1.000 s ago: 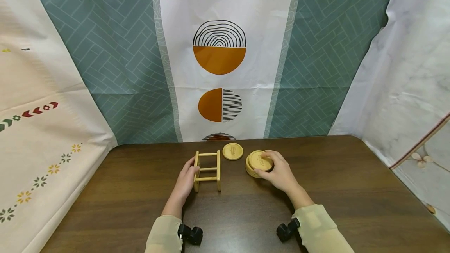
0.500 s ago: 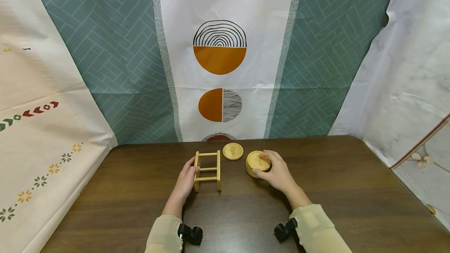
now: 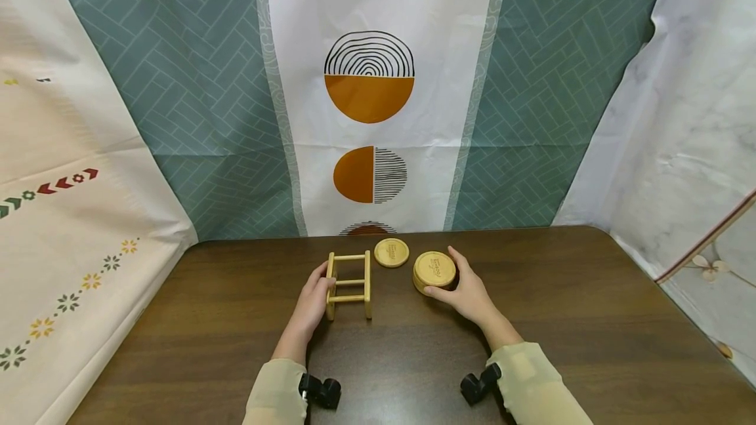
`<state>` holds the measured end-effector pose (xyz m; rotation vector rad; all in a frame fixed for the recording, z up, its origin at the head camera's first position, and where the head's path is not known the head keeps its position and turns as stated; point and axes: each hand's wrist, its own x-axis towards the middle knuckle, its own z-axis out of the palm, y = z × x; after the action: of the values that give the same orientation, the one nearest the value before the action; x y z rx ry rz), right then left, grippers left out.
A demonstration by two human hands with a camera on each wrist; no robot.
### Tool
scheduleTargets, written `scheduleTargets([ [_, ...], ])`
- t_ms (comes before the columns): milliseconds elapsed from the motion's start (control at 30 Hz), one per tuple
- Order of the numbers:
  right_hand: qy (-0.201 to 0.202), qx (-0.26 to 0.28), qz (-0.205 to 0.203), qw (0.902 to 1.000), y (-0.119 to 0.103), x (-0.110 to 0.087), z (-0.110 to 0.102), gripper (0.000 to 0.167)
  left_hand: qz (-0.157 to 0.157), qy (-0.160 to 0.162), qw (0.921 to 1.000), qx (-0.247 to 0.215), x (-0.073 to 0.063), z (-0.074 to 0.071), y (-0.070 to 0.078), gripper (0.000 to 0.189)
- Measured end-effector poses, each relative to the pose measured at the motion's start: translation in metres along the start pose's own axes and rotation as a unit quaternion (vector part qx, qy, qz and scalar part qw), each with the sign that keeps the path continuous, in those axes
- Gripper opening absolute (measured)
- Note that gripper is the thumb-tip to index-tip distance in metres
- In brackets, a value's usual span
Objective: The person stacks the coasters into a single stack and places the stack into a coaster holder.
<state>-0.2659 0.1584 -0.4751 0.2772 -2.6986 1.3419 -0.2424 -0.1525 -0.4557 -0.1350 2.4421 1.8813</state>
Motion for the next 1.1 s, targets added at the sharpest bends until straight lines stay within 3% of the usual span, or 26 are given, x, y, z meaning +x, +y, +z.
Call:
scheduleTargets([
  [433, -0.002, 0.0, 0.009, 1.0, 0.001, 0.002, 0.001, 0.102, 0.002, 0.008, 1.0, 0.002, 0.006, 0.0, -0.006, 0.054],
  [1100, -0.001, -0.005, -0.009, 0.9999, 0.0, -0.001, 0.004, 0.103, 0.002, 0.003, 1.0, -0.007, 0.004, 0.0, -0.008, 0.055],
])
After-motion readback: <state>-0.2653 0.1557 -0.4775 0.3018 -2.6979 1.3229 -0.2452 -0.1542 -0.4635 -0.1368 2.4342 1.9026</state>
